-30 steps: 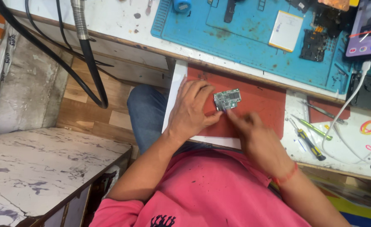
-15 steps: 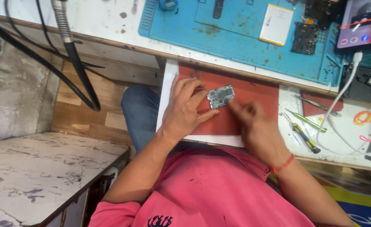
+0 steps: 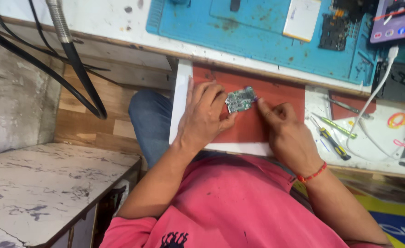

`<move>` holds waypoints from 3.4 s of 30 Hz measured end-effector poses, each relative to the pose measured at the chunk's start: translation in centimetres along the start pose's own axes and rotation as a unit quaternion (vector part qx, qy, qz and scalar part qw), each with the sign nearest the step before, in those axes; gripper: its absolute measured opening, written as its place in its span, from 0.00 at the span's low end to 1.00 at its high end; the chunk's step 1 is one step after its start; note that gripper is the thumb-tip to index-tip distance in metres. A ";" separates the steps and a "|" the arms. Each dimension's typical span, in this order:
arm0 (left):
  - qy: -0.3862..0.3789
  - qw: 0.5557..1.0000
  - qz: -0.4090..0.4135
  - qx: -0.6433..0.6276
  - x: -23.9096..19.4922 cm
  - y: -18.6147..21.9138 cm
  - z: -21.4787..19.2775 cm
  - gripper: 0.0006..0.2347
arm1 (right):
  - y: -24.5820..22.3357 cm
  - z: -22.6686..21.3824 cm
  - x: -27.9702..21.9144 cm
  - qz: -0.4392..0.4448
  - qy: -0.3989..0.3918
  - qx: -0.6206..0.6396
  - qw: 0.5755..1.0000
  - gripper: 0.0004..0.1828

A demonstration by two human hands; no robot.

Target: The person scrapes a small circuit board with a tool and then uses a hot air gun to apply heat to the board. The person holds the board steady while working on it.

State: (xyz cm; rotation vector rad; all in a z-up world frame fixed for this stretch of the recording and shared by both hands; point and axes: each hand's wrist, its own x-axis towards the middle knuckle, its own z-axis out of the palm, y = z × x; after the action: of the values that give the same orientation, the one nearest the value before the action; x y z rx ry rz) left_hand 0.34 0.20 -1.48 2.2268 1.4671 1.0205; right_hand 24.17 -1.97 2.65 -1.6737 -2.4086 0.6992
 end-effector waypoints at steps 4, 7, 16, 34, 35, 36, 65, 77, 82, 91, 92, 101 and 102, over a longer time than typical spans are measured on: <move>-0.005 1.000 -0.004 -0.001 -0.1 0.1 0.1 0.19 | -0.9 0.0 0.6 -0.018 0.021 -0.006 1.000 0.34; -0.012 1.000 -0.020 -0.003 -0.7 0.7 -0.1 0.19 | -1.9 -0.3 0.2 0.026 -0.012 -0.041 0.999 0.34; -0.008 1.000 -0.019 -0.014 0.1 0.6 -0.8 0.20 | -2.0 -0.6 0.3 0.000 0.005 -0.018 1.000 0.33; -0.054 0.998 -0.028 -0.014 0.6 0.5 -1.5 0.34 | -1.3 -0.9 0.7 -0.029 0.032 0.011 0.999 0.32; -0.069 0.997 -0.034 -0.014 0.5 0.6 -1.5 0.37 | -1.3 -1.0 0.7 -0.032 0.032 -0.005 0.999 0.32; -0.085 0.995 -0.042 -0.011 0.3 0.6 -1.6 0.40 | -1.5 -0.9 0.7 -0.036 0.031 -0.017 0.999 0.31; -0.026 0.994 -0.061 0.088 4.1 2.4 1.9 0.22 | -0.3 -1.2 1.2 0.025 0.089 0.019 0.996 0.25; -0.052 0.995 -0.075 0.042 -2.2 2.5 -1.0 0.24 | -1.5 -0.5 -2.0 -0.056 -0.003 0.058 0.997 0.33; -0.038 0.996 -0.065 0.047 -1.4 2.4 -0.7 0.23 | -1.5 -1.1 -1.0 -0.071 -0.020 0.040 0.997 0.37; -0.042 0.997 -0.055 0.030 -0.4 1.8 -0.9 0.22 | -1.6 -0.5 -0.5 -0.039 0.019 -0.006 0.999 0.34; -0.031 0.998 -0.054 0.020 -0.4 1.7 -0.8 0.22 | -1.3 -0.5 -0.5 -0.018 0.028 -0.009 0.999 0.33; -0.057 0.998 -0.031 -0.027 -0.7 1.3 -2.3 0.22 | -1.2 -0.8 -1.0 -0.004 0.051 0.034 0.998 0.29; -0.056 0.998 -0.031 -0.022 -1.2 1.4 -2.7 0.23 | -1.6 -0.6 -1.1 -0.043 0.042 0.042 0.997 0.31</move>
State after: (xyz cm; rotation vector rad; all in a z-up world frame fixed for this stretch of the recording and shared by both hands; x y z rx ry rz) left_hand -0.88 -1.87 0.78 2.1570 1.4435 0.8852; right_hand 23.47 -3.22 4.06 -1.5277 -2.3431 0.6913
